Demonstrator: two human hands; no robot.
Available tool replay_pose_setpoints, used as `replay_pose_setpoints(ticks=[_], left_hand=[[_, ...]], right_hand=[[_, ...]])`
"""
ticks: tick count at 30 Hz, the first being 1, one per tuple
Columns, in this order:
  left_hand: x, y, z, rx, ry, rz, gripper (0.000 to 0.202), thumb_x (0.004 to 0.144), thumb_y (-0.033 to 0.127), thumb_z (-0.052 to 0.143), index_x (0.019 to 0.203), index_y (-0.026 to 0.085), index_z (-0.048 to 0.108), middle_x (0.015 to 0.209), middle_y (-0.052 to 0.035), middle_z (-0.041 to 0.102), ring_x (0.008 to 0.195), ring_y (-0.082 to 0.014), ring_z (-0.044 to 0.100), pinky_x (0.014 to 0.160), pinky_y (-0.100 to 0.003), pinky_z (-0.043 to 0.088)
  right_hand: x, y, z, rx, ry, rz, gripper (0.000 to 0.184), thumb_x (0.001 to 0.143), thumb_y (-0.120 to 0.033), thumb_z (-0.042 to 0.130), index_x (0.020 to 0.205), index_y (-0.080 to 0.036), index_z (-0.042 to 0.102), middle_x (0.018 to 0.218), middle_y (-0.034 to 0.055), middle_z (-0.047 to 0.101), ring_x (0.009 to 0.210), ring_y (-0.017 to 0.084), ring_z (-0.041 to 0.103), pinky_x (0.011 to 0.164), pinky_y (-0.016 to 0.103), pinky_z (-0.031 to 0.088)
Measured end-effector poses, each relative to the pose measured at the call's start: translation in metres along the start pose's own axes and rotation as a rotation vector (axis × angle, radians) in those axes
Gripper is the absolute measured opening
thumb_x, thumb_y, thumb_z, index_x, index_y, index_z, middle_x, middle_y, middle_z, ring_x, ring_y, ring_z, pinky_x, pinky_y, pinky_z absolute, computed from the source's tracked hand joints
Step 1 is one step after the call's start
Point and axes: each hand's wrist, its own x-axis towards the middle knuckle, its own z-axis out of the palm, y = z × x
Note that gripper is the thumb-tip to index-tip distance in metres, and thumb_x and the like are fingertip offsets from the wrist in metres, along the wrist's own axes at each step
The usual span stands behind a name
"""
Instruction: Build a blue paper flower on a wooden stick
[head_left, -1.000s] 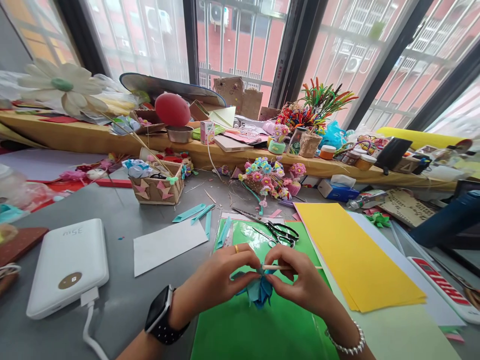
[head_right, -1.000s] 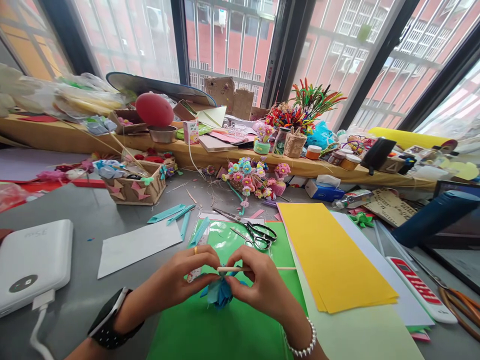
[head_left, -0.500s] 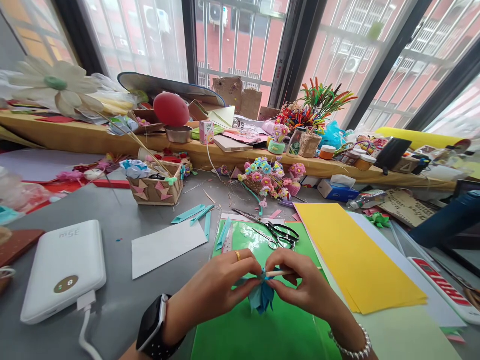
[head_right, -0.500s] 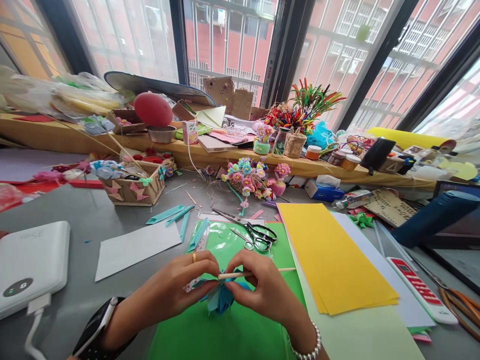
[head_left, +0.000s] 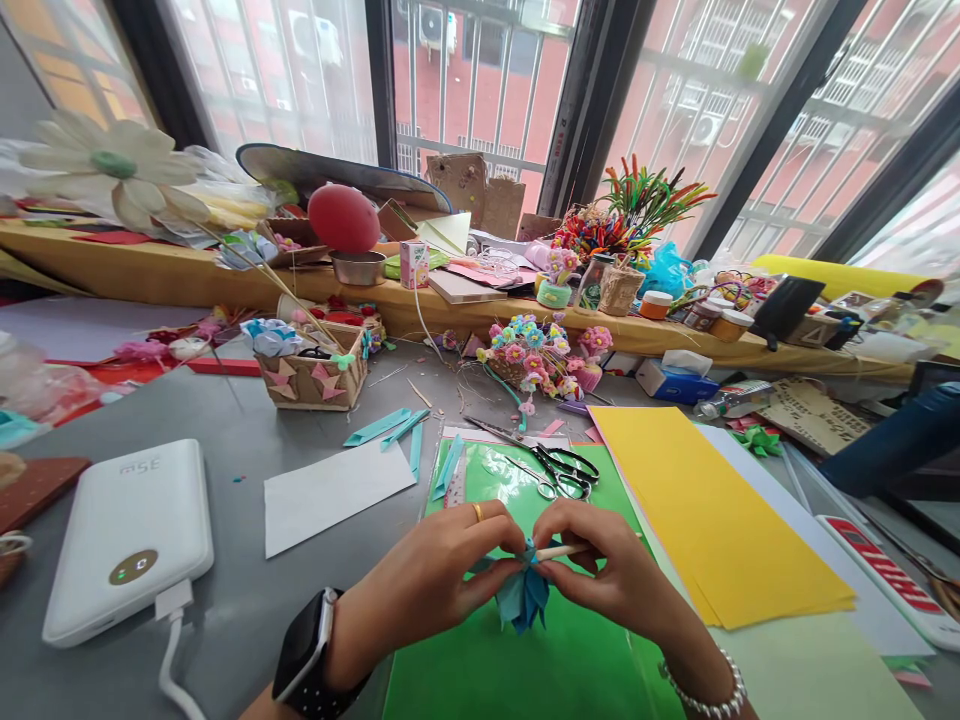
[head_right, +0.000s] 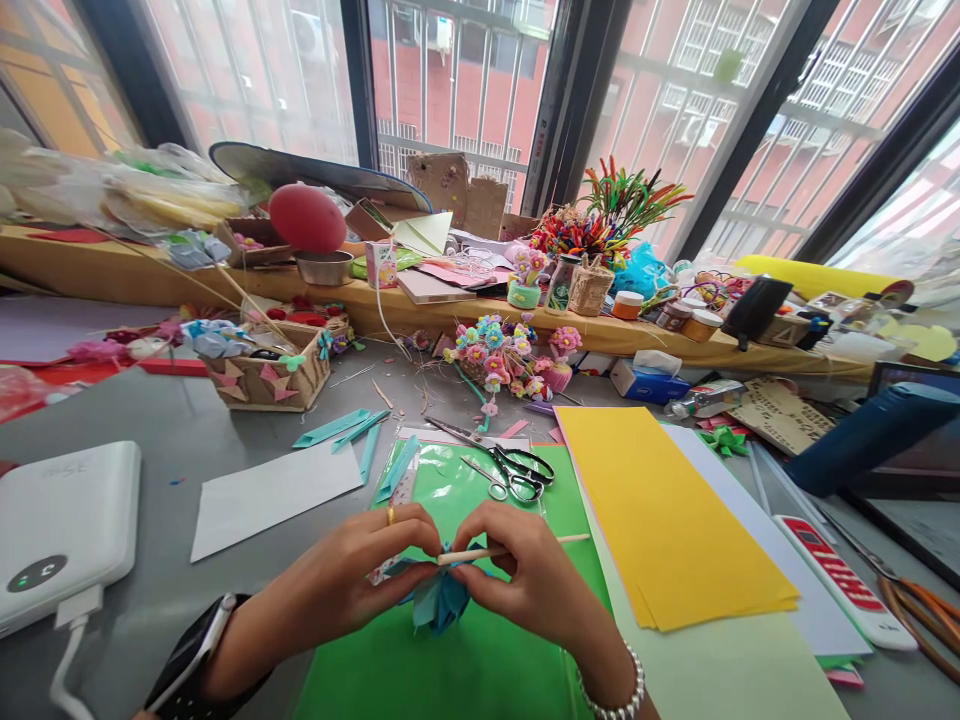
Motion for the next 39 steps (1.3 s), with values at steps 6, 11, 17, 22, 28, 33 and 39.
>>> replay_pose_setpoints(ticks=[6,11,17,22,28,33,39], left_hand=[[0.001,0.001,0.0,-0.004,-0.002,-0.016,0.008,0.083,0.014,0.051,0.088,0.02,0.053,0.085,-0.0022,0.062,0.075,-0.0142,0.057,0.065,-0.022,0.041],[0.002,0.001,0.001,-0.01,0.009,-0.02,0.007,0.083,0.014,0.049,0.087,0.019,0.052,0.084,-0.0021,0.061,0.074,-0.0139,0.056,0.064,-0.022,0.041],[0.003,0.001,0.001,0.006,0.024,-0.014,0.007,0.083,0.014,0.048,0.086,0.02,0.052,0.082,-0.0021,0.06,0.072,-0.0141,0.055,0.063,-0.023,0.041],[0.003,0.0,0.002,0.021,0.03,-0.007,0.007,0.082,0.013,0.049,0.085,0.019,0.052,0.081,-0.0019,0.059,0.071,-0.0139,0.055,0.062,-0.022,0.041],[0.003,0.0,0.003,0.061,0.061,0.017,0.008,0.081,0.012,0.05,0.085,0.019,0.052,0.078,-0.0012,0.057,0.068,-0.0129,0.053,0.06,-0.021,0.04],[0.003,-0.001,0.004,0.077,0.069,0.025,0.006,0.082,0.012,0.05,0.085,0.018,0.052,0.078,-0.002,0.058,0.068,-0.0134,0.054,0.06,-0.021,0.041],[0.002,-0.003,0.004,0.031,0.067,0.005,0.006,0.084,0.015,0.049,0.089,0.018,0.052,0.085,-0.0033,0.062,0.075,-0.0145,0.058,0.065,-0.022,0.043]], right_hand=[[0.001,0.001,0.003,-0.021,0.025,-0.011,0.004,0.076,-0.017,0.056,0.079,-0.018,0.054,0.071,-0.0006,0.052,0.05,0.007,0.034,0.043,0.019,0.027],[0.001,0.001,0.006,-0.025,0.054,-0.017,0.009,0.072,-0.011,0.054,0.078,-0.019,0.052,0.069,-0.0027,0.048,0.048,0.006,0.033,0.043,0.019,0.027],[0.002,0.001,0.008,-0.058,0.088,-0.032,0.011,0.07,-0.011,0.054,0.076,-0.019,0.051,0.067,-0.0031,0.048,0.049,0.007,0.035,0.043,0.019,0.028],[0.002,0.002,0.009,-0.092,0.118,-0.071,0.009,0.072,-0.012,0.052,0.075,-0.019,0.049,0.067,-0.0026,0.049,0.049,0.007,0.033,0.043,0.019,0.028],[0.002,0.003,0.011,-0.095,0.123,-0.091,0.008,0.072,-0.012,0.052,0.073,-0.019,0.048,0.069,-0.0004,0.051,0.052,0.008,0.036,0.043,0.019,0.028],[0.002,0.003,0.011,-0.09,0.142,-0.102,0.008,0.074,-0.012,0.052,0.072,-0.019,0.048,0.068,-0.0003,0.052,0.052,0.009,0.038,0.044,0.019,0.028],[0.002,0.004,0.011,-0.075,0.146,-0.115,0.009,0.075,-0.012,0.053,0.073,-0.019,0.049,0.071,0.0002,0.053,0.052,0.008,0.037,0.044,0.019,0.028]])
